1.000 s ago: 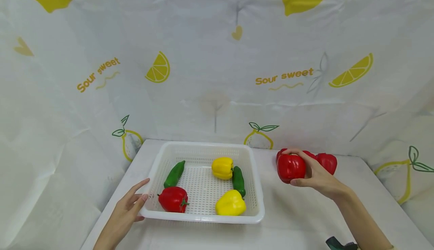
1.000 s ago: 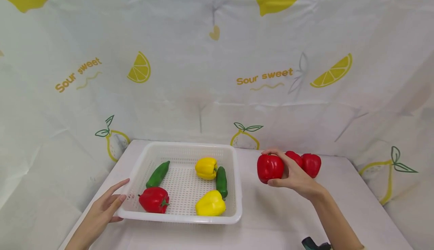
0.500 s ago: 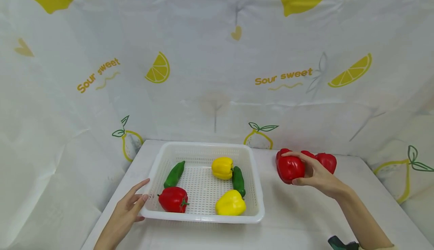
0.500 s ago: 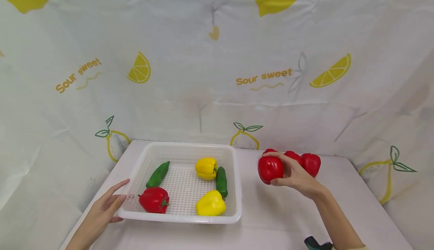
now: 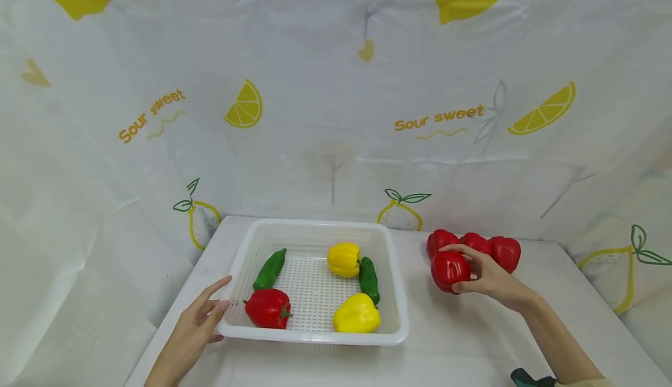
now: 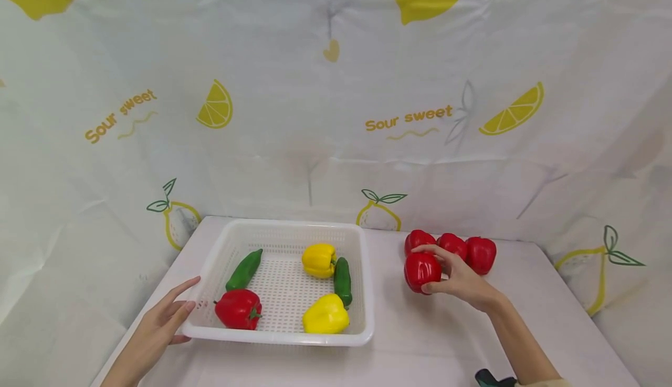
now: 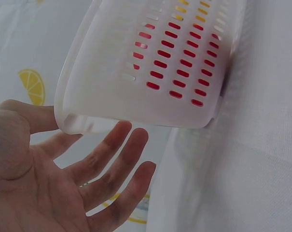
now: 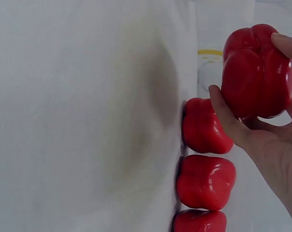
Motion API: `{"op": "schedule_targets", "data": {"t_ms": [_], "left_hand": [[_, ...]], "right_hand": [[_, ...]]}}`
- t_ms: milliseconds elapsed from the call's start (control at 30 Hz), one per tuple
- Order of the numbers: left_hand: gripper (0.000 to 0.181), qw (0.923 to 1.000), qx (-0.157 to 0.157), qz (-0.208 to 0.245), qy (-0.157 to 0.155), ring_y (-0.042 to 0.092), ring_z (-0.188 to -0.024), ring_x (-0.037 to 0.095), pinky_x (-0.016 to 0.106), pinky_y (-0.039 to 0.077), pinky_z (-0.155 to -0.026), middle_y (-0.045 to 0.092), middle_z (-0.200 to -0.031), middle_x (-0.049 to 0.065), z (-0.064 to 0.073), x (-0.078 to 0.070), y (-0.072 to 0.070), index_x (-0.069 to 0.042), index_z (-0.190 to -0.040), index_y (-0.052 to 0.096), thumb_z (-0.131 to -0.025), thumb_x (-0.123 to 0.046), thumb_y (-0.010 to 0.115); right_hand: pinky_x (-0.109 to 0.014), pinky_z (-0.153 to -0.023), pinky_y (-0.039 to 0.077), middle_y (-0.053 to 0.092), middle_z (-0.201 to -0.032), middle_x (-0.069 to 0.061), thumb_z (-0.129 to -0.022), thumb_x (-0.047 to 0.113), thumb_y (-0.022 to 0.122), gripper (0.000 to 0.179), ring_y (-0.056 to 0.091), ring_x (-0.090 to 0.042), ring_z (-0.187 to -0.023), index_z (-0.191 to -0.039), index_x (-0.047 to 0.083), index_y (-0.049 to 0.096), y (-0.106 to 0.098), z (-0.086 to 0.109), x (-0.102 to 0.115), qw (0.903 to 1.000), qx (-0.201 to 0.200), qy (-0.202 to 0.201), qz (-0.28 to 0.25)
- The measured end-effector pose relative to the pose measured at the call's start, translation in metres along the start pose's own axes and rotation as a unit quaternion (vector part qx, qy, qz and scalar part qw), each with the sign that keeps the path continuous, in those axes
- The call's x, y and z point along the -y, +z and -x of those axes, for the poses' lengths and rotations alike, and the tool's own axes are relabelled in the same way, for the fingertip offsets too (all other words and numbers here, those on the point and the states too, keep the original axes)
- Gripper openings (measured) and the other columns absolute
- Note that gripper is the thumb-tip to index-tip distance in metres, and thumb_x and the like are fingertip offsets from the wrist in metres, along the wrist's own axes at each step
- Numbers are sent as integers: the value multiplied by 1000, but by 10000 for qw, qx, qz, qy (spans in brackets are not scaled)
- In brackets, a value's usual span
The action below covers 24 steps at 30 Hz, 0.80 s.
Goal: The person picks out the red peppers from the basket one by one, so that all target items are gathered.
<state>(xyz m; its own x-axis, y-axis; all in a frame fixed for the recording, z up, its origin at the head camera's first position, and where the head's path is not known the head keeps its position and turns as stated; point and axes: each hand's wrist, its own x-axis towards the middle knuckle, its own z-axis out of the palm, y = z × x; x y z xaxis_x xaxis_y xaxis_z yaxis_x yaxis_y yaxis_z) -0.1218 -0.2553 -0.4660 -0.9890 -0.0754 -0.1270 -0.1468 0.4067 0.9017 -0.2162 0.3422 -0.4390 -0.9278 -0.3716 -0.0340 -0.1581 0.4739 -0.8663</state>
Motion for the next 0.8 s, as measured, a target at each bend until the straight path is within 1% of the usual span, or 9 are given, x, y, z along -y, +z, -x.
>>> {"op": "schedule_targets", "data": {"t_ms": [133, 400, 567, 800], "left_hand": [[60, 10000, 1, -4, 3, 70, -125, 38, 49, 68, -79, 68, -141, 24, 0, -1, 0, -27, -164, 44, -110, -45, 62], [60, 10000, -6, 21, -33, 72, -121, 36, 50, 68, -80, 69, -140, 24, 1, -1, 0, -27, -164, 44, -109, -44, 63], [61, 10000, -3, 15, -83, 73, -118, 33, 51, 68, -80, 70, -138, 23, 1, -1, 0, -27, -164, 44, -109, -44, 63], [61, 10000, 10, 31, -86, 73, -121, 36, 52, 68, -81, 69, -140, 24, 0, -1, 1, -28, -165, 43, -109, -45, 63]], "right_hand": [[-37, -85, 68, 47, -153, -31, -79, 15, 92, 88, 49, -45, -138, -154, 9, 47, 0, -2, -9, 9998, 48, 79, 150], [-37, -86, 66, 47, -154, -29, -79, 20, 92, 87, 47, -49, -141, -154, 12, 49, -1, -5, -25, 9991, 252, 235, 253], [-42, -88, 67, 45, -155, -30, -79, 18, 93, 87, 45, -52, -142, -154, 12, 49, 0, -5, -30, 9986, 287, 355, 283], [-51, -90, 67, 43, -157, -32, -79, 17, 92, 87, 42, -56, -143, -155, 12, 50, 1, -3, -30, 9976, 310, 498, 364]]}}
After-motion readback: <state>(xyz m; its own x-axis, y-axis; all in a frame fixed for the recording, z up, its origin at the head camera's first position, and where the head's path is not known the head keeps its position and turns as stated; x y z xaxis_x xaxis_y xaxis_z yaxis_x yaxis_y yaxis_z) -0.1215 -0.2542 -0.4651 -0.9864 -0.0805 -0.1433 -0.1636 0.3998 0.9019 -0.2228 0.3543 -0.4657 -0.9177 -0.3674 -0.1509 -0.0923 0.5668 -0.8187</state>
